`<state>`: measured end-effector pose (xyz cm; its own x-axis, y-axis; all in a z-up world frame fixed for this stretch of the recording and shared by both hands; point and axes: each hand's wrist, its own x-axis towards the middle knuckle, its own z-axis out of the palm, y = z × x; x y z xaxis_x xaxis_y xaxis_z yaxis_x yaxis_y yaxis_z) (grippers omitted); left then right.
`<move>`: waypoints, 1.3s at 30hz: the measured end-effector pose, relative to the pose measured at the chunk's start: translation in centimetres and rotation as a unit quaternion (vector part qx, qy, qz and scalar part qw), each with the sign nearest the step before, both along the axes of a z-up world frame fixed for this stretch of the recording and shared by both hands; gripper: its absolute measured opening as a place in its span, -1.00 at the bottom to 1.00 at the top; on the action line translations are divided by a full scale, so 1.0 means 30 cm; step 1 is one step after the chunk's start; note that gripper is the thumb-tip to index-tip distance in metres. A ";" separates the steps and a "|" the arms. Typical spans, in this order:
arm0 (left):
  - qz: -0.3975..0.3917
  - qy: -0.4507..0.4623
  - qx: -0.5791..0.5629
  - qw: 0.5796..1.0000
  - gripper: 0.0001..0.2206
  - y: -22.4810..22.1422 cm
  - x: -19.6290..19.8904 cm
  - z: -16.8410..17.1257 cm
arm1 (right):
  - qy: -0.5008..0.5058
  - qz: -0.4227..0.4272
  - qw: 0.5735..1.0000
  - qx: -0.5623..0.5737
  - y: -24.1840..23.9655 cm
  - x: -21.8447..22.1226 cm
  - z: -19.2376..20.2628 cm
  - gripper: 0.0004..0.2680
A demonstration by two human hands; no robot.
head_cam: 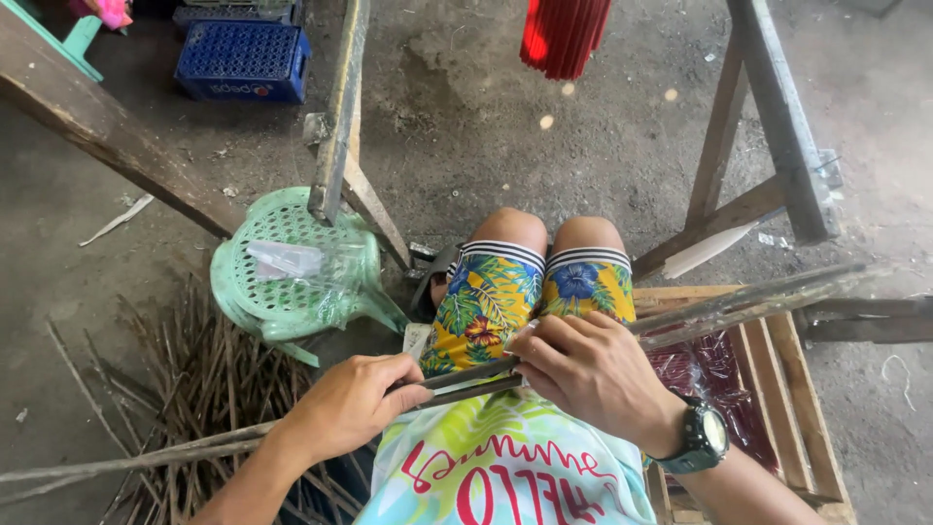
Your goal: Bundling groups of red incense sticks with plastic bands and organizing them into a wooden crate.
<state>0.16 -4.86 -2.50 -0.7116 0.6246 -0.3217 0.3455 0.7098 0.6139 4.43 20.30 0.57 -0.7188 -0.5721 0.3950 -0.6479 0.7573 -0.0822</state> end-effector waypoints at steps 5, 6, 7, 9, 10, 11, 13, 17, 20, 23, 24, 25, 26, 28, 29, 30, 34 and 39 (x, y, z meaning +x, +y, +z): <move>0.026 -0.043 -0.053 0.997 -0.85 -0.083 -0.028 0.053 | -0.009 -0.016 1.000 -0.001 0.046 0.012 -0.011 -0.88; 0.033 -0.050 -0.088 0.994 -0.85 -0.115 -0.036 0.058 | -0.010 -0.021 1.000 0.000 0.056 0.012 -0.013 -0.87; 0.034 -0.051 -0.090 0.994 -0.85 -0.156 -0.044 0.059 | -0.011 -0.020 1.000 -0.001 0.059 0.014 -0.012 -0.87; 0.037 -0.086 -0.128 0.987 -0.87 -0.236 -0.063 0.063 | -0.017 -0.025 1.000 0.002 0.068 0.019 -0.006 -0.88; 0.037 -0.086 -0.128 0.987 -0.87 -0.289 -0.070 0.059 | -0.016 -0.025 1.000 0.002 0.068 0.020 -0.008 -0.88; 0.099 -0.112 -0.168 0.974 -0.87 -0.341 -0.078 0.055 | -0.020 -0.026 0.999 0.011 0.069 0.022 -0.009 -0.87; 0.161 -0.137 -0.207 0.955 -0.82 -0.449 -0.093 0.045 | -0.024 -0.028 0.999 0.020 0.064 0.024 -0.009 -0.85; 0.333 -0.117 -0.180 0.918 -0.73 -0.610 -0.089 0.016 | -0.015 -0.020 0.999 0.030 0.047 0.018 -0.008 -0.88; 0.394 -0.015 -0.264 0.880 -0.53 -0.737 -0.083 -0.074 | -0.018 -0.018 0.999 0.025 0.047 0.014 0.006 -0.89; 0.418 0.128 -0.310 0.844 -0.52 -0.948 -0.022 -0.216 | -0.022 -0.016 0.999 0.028 0.048 0.017 0.021 -0.90; 0.421 0.211 -0.277 0.837 -0.46 -1.027 0.010 -0.263 | -0.023 -0.030 0.999 0.036 0.049 0.019 0.025 -0.91; 0.427 0.209 -0.282 0.833 -0.46 -1.058 0.040 -0.296 | -0.024 -0.022 0.999 0.033 0.057 0.021 0.009 -0.91; 0.455 0.237 -0.246 0.822 -0.47 -1.086 0.071 -0.330 | -0.022 -0.035 0.998 0.047 0.068 0.022 -0.006 -0.91; 0.483 0.264 -0.210 0.808 -0.44 -1.103 0.122 -0.371 | -0.022 -0.048 0.997 0.060 0.077 0.027 -0.021 -0.91; 0.550 0.230 -0.193 0.779 -0.42 -1.092 0.142 -0.379 | -0.022 -0.052 0.996 0.063 0.077 0.027 -0.022 -0.92; 0.614 0.194 -0.174 0.745 -0.39 -1.080 0.163 -0.387 | -0.022 -0.055 0.996 0.066 0.077 0.027 -0.022 -0.92; 0.629 0.189 -0.202 0.727 -0.57 -1.218 0.178 -0.463 | -0.025 -0.058 0.996 0.067 0.073 0.023 -0.020 -0.92; 0.462 0.396 0.037 0.793 -0.88 -1.024 0.017 -0.307 | -0.031 -0.063 0.995 0.072 0.068 0.007 -0.021 -0.93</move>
